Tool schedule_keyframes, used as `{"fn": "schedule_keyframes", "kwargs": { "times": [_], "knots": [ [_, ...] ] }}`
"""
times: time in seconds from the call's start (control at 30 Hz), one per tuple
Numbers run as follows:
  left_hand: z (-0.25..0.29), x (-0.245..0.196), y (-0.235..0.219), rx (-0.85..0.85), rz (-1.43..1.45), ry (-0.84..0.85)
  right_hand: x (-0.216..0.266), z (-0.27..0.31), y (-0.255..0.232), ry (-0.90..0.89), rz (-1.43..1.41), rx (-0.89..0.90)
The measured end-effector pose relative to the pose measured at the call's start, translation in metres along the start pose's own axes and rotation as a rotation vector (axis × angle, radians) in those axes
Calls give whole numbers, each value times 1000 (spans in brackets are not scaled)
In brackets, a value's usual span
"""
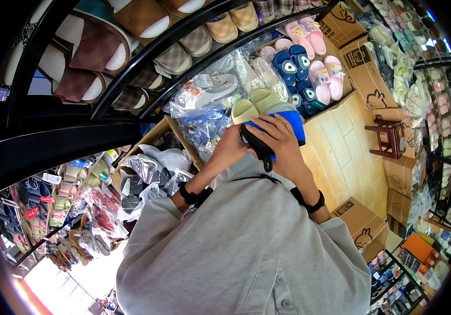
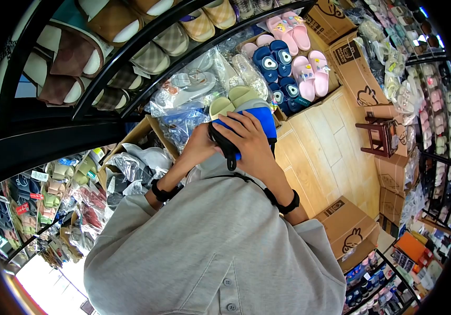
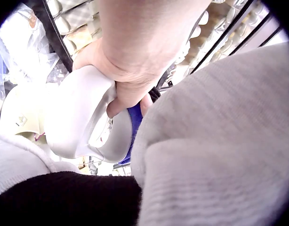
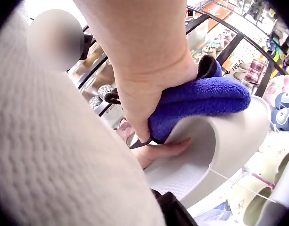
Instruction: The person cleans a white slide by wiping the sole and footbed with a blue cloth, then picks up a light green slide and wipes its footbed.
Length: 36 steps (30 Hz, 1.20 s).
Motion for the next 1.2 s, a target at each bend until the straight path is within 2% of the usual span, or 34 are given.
{"fn": "schedule_keyframes", "kwargs": {
  "times": [0.33, 0.4, 0.6, 0.83, 0.9, 1.1, 1.2],
  "knots": [
    [-8, 15, 7, -25, -18, 32, -11, -3, 7, 6, -7, 29],
    [-7, 7, 3, -98, -24, 151, -15, -5, 9, 13, -12, 47],
    [-12, 23, 2, -69, -22, 60, -20, -16, 15, -4, -25, 75],
    [-4, 8, -14, -152, -30, 57, -22, -31, 14, -95, -55, 97],
    [-5, 20, -15, -152, -38, -20, -22, -36, 14, -103, -80, 92],
    [5, 18, -24, -149, -55, -119, -10, -38, 15, -153, -52, 56],
    [5, 11, -25, -141, -53, -26, -12, -38, 11, -137, -92, 67]
  ]
}}
Point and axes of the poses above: each hand's wrist, its own z-axis away from the middle knuckle, its own y-axis out of the palm, x = y × z, the point moved 9 cm from there along -z, towards the middle knuckle, and after that the axes turned 4 degrees about y, right-handed, at the moved point
